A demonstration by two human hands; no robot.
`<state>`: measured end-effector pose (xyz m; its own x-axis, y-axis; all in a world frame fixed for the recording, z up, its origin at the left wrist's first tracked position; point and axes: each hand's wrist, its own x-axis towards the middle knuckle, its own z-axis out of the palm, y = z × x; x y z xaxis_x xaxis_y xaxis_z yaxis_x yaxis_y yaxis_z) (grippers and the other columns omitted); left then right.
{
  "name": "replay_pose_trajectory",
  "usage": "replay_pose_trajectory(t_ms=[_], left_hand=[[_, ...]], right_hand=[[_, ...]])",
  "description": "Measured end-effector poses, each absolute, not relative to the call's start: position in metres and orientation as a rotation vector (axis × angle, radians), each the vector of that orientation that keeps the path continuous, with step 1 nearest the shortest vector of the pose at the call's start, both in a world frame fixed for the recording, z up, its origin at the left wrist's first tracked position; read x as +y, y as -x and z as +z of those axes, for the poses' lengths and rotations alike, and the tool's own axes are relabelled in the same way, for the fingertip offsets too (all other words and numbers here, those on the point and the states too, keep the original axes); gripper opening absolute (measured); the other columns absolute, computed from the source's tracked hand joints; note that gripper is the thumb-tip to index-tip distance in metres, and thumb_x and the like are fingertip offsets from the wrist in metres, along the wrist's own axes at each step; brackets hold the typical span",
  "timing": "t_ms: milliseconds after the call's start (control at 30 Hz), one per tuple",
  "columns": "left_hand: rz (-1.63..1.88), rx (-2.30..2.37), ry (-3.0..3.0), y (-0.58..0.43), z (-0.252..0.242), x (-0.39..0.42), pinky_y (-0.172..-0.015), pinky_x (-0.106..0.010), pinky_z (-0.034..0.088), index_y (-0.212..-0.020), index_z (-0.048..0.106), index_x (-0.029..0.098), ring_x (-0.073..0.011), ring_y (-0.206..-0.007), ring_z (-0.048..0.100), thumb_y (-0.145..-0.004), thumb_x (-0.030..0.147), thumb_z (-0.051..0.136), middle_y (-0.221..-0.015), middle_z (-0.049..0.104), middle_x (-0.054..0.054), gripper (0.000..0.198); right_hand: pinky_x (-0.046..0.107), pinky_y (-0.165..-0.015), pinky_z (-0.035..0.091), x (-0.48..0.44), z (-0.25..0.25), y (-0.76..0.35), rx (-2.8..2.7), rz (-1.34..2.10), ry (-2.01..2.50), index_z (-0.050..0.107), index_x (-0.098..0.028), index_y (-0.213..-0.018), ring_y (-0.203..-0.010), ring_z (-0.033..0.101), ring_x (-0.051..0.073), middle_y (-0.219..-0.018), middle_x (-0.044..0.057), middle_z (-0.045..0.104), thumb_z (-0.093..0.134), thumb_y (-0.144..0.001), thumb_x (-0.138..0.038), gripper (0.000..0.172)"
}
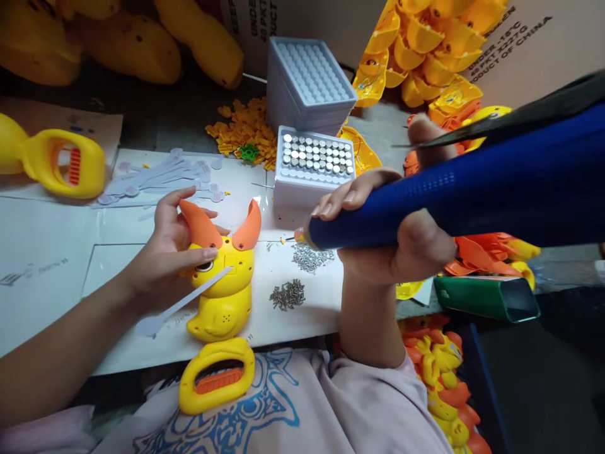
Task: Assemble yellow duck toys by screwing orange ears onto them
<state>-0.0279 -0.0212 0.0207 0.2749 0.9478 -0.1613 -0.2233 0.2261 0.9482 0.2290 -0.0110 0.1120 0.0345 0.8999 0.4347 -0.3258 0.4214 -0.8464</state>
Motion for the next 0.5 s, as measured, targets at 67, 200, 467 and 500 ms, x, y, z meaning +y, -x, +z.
replay_pose_trajectory(t_ms=[67,200,467,500], left_hand=[[0.996,0.925,-0.963,0.028,0.023,-0.021,-0.069,-0.030,0.058,-0.136,0.031,0.041,-0.0169,-0.091,0.062,-0.067,0.022,0.087,-0.114,0.049,-0.001,0.091],[0.972,0.955,-0.909,0.029,0.026,-0.021,-0.075,-0.030,0.059,-0.136,0.034,0.043,-0.0161,-0.094,0.062,-0.066,0.018,0.087,-0.120,0.048,-0.001,0.091],[0.948,0.994,-0.954,0.033,0.025,-0.022,-0.081,-0.031,0.059,-0.134,0.040,0.051,-0.0172,-0.101,0.063,-0.065,0.020,0.088,-0.125,0.047,0.002,0.089],[0.951,0.988,-0.951,0.033,0.024,-0.022,-0.082,-0.031,0.059,-0.134,0.041,0.051,-0.0172,-0.101,0.063,-0.066,0.021,0.087,-0.125,0.047,0.002,0.087]], right_hand=[[0.035,-0.049,0.055,-0.001,0.094,-0.234,-1.120,0.933,0.566,0.073,-0.035,-0.109,-0.054,0.063,0.018,-0.068,-0.004,0.067,0.073,-0.080,-0.041,0.029],[0.034,-0.042,0.052,0.011,0.068,-0.237,-1.173,0.929,0.601,0.065,-0.037,-0.119,-0.048,0.063,0.019,-0.066,-0.005,0.067,0.071,-0.076,-0.036,0.043],[0.032,-0.042,0.050,0.012,0.062,-0.231,-1.098,0.979,0.739,0.061,-0.035,-0.123,-0.046,0.061,0.019,-0.063,-0.005,0.066,0.078,-0.072,-0.040,0.054],[0.032,-0.043,0.051,0.012,0.062,-0.231,-1.104,0.985,0.744,0.061,-0.035,-0.121,-0.047,0.062,0.018,-0.063,-0.005,0.066,0.079,-0.072,-0.041,0.053]])
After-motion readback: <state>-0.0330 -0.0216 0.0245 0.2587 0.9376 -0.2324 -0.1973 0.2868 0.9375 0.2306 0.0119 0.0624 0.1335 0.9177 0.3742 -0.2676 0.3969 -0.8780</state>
